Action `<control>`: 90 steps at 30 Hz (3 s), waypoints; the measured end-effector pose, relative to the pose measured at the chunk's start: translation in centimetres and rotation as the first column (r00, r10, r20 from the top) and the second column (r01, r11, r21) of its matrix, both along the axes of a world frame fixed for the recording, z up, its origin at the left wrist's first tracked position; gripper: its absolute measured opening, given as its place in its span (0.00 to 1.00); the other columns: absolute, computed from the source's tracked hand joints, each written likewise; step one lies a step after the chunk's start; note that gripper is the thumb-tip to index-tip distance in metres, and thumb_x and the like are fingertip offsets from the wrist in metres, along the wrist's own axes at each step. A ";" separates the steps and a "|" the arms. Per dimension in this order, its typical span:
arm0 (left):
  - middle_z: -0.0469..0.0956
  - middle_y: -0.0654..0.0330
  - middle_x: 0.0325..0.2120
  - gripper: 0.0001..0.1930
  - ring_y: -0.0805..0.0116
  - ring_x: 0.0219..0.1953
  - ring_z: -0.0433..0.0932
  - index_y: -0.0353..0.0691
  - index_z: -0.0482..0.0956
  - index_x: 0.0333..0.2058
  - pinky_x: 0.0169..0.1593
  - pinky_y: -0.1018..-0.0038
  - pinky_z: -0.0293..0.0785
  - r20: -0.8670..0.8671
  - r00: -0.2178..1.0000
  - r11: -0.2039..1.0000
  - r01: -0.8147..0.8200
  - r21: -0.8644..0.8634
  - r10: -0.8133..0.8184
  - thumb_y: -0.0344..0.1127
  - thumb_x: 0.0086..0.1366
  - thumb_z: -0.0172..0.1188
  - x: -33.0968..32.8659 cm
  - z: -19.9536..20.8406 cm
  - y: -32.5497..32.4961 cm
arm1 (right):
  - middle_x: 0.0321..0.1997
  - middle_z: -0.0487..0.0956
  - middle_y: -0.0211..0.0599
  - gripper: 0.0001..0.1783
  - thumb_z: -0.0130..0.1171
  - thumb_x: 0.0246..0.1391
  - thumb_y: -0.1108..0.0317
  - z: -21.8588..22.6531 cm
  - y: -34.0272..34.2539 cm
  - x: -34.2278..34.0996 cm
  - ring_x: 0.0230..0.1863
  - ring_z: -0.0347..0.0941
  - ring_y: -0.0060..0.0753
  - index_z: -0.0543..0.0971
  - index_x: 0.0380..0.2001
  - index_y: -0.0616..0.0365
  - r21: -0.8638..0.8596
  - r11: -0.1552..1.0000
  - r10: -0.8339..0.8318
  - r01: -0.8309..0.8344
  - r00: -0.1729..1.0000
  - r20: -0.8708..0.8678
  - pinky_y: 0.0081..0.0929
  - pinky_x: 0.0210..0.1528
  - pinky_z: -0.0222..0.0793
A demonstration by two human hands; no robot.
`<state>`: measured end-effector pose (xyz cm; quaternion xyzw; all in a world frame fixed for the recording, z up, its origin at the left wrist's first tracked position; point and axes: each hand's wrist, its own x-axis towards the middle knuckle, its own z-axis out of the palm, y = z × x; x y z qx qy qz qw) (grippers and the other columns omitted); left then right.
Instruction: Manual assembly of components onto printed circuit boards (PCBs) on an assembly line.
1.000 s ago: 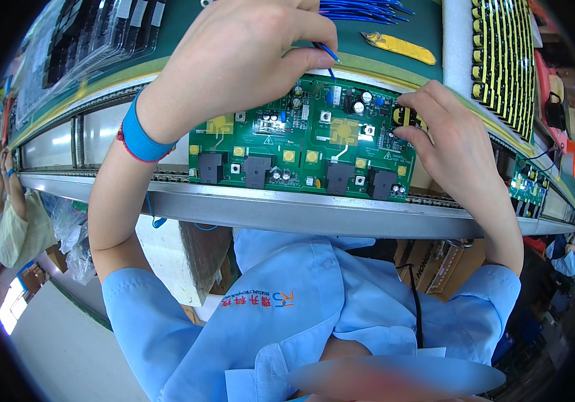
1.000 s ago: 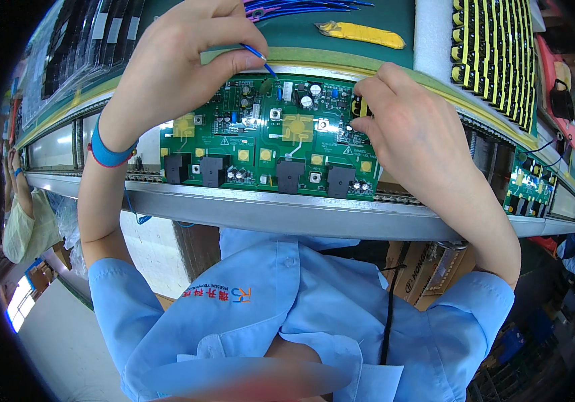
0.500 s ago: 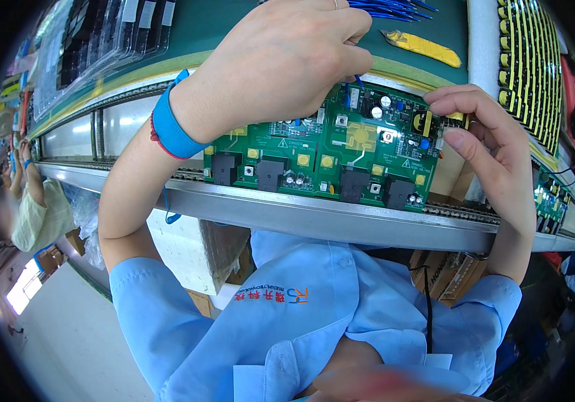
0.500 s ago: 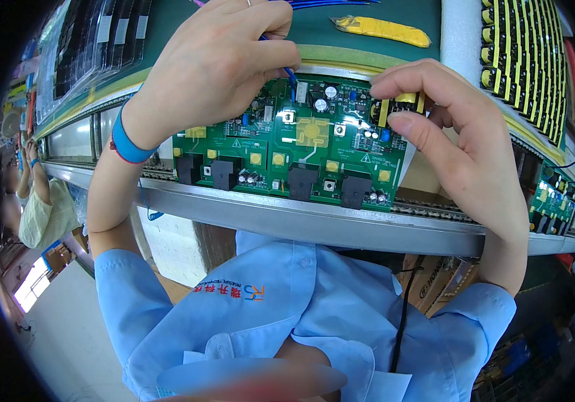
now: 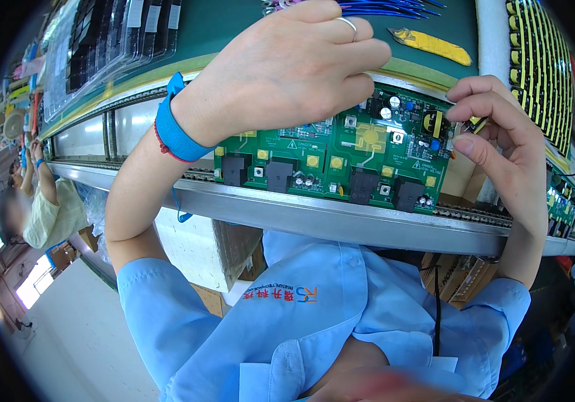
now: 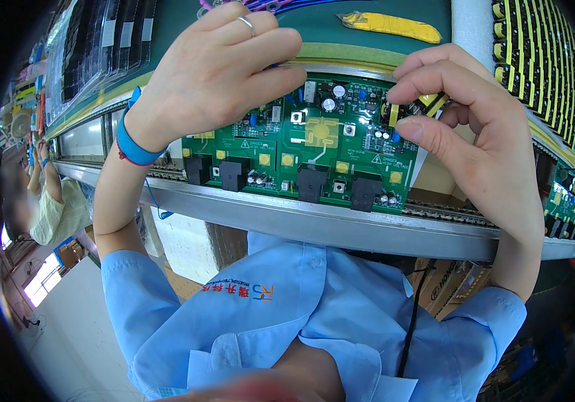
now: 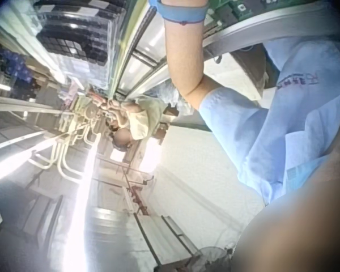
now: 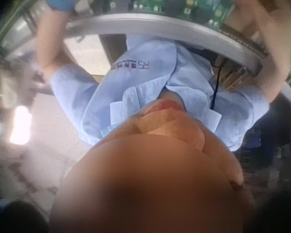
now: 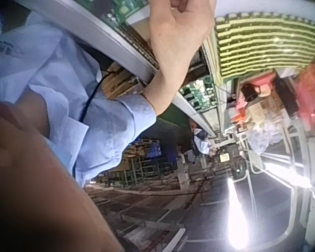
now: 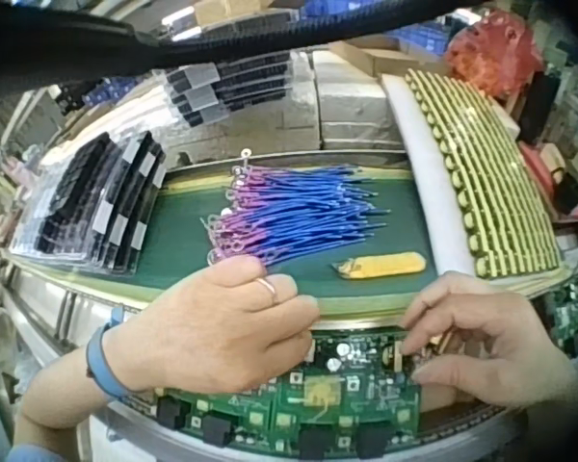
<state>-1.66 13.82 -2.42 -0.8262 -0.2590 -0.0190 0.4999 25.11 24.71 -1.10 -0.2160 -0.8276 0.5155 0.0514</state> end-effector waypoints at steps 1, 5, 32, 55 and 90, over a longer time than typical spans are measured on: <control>0.66 0.65 0.28 0.06 0.70 0.32 0.66 0.42 0.77 0.29 0.35 0.74 0.60 0.222 0.961 0.895 -0.053 -0.442 0.167 0.35 0.53 0.58 0.7 0.9 -0.6 | 0.52 0.72 0.34 0.11 0.60 0.56 0.70 -0.2 0.2 0.1 0.43 0.68 0.18 0.78 0.41 0.63 -0.009 1.000 -0.003 0.003 0.999 -0.048 0.13 0.41 0.62; 0.72 0.63 0.33 0.12 0.70 0.35 0.70 0.38 0.81 0.38 0.39 0.74 0.62 0.306 0.947 0.955 0.175 -0.239 -0.097 0.36 0.56 0.60 -1.7 -1.4 0.1 | 0.56 0.71 0.35 0.13 0.55 0.61 0.67 -0.2 0.3 0.1 0.40 0.68 0.17 0.78 0.45 0.63 -0.029 0.999 -0.026 0.023 0.996 -0.089 0.13 0.40 0.63; 0.66 0.61 0.23 0.05 0.63 0.31 0.67 0.41 0.73 0.27 0.41 0.68 0.57 0.407 0.582 0.626 -0.240 -0.742 0.704 0.30 0.54 0.61 -6.3 2.0 -9.8 | 0.45 0.77 0.31 0.14 0.65 0.49 0.74 0.2 -3.0 -4.8 0.39 0.68 0.16 0.81 0.41 0.61 -0.016 0.999 0.031 -0.030 0.999 0.036 0.14 0.37 0.61; 0.68 0.63 0.23 0.08 0.66 0.32 0.70 0.39 0.73 0.38 0.46 0.67 0.60 0.312 0.900 0.944 -0.241 -0.227 0.305 0.31 0.60 0.56 -7.0 -1.3 -8.4 | 0.47 0.77 0.33 0.14 0.63 0.49 0.78 0.5 -3.8 -5.5 0.42 0.71 0.20 0.80 0.42 0.62 0.063 0.997 0.038 -0.041 0.999 0.037 0.14 0.39 0.65; 0.77 0.50 0.20 0.11 0.49 0.28 0.79 0.36 0.79 0.24 0.35 0.61 0.75 -0.224 0.082 -0.215 -0.107 -0.971 0.971 0.37 0.62 0.58 -7.0 3.5 -11.1 | 0.44 0.81 0.39 0.26 0.65 0.46 0.74 -0.4 -8.9 -12.1 0.39 0.79 0.44 0.75 0.52 0.51 0.731 0.641 0.137 -0.232 0.972 0.189 0.35 0.37 0.73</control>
